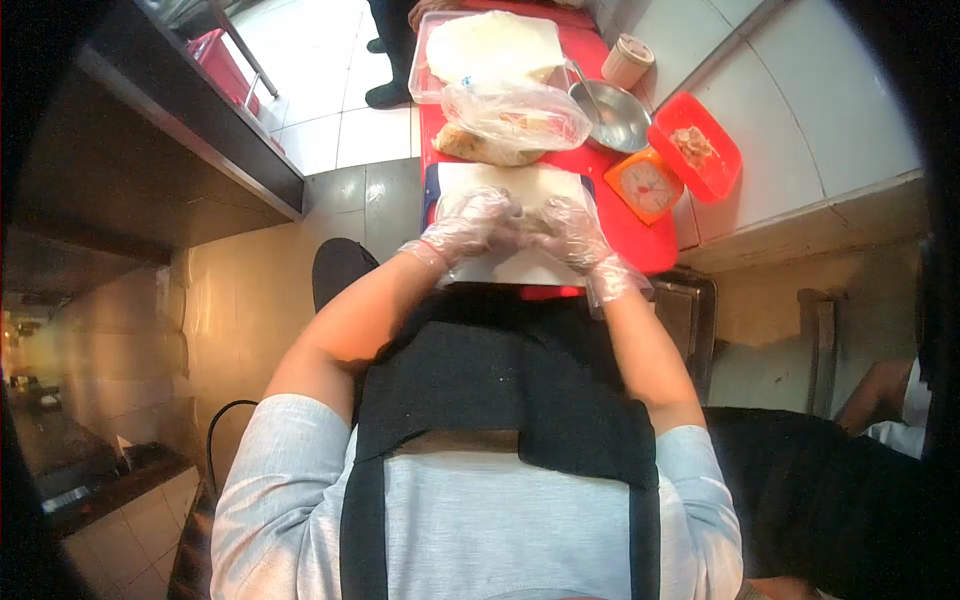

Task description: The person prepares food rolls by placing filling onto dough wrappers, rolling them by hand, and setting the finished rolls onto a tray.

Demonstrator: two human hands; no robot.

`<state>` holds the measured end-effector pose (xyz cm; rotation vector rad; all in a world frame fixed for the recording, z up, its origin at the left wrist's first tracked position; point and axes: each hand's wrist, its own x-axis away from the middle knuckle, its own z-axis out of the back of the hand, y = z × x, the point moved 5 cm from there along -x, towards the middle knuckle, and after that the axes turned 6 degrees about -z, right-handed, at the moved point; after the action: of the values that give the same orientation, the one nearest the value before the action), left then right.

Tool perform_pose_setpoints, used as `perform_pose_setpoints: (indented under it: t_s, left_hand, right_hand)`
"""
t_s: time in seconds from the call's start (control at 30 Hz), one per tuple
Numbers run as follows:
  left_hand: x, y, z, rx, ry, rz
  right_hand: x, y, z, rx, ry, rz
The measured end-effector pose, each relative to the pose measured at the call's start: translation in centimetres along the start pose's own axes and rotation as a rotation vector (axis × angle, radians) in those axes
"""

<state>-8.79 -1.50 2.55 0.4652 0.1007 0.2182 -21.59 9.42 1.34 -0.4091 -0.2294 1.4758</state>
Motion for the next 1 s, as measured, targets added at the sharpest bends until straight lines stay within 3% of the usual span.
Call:
perform_pose_setpoints:
  t_s: [0.13, 0.43, 0.53, 0.63, 0.67, 0.7, 0.77, 0.8, 0.87, 0.97, 1.0]
  left_hand:
    - [0.6, -0.1, -2.3, 0.126, 0.086, -0.094]
    - [2.4, 1.6, -1.8, 0.166, 0.179, 0.077]
    - [2.1, 1.7, -1.7, 0.07, 0.096, 0.086]
    - [2.4, 0.9, 1.5, 0.304, -0.14, 0.084]
    - [1.1, -2.0, 0.6, 0.209, -0.149, -0.017]
    - [0.0, -4.9, -0.7, 0.094, -0.001, -0.092]
    - [-1.6, -6.9, -0.4, 0.059, 0.08, -0.187]
    - [-1.8, -6.8, -0.4, -0.069, 0.044, -0.146]
    - [-2.5, -5.9, 0.0, -0.311, -0.029, -0.046]
    - [-2.3, -4.0, 1.6, -0.408, -0.244, -0.162]
    - [-3.3, -6.3, 0.5, -0.197, -0.161, -0.152]
  right_hand:
    - [0.5, -0.8, -0.7, 0.005, -0.037, -0.099]
    - [2.1, -0.8, -1.7, -0.03, 0.157, -0.077]
    - [2.0, -1.1, -1.6, 0.001, 0.165, -0.055]
    - [1.1, -1.6, -0.4, -0.044, -0.016, -0.136]
    - [0.7, -2.4, 0.3, 0.048, -0.105, -0.121]
    - [0.0, -3.0, 0.3, 0.02, -0.097, -0.124]
    - [-1.1, -3.9, -0.6, -0.045, -0.083, -0.136]
    - [-1.4, -4.0, -1.5, -0.184, -0.135, -0.166]
    - [-1.8, -4.5, -1.9, -0.146, -0.152, -0.209]
    - [-1.2, -4.8, -2.4, -0.176, -0.159, -0.26]
    - [-1.0, -4.6, -2.6, -0.2, -0.153, -0.263]
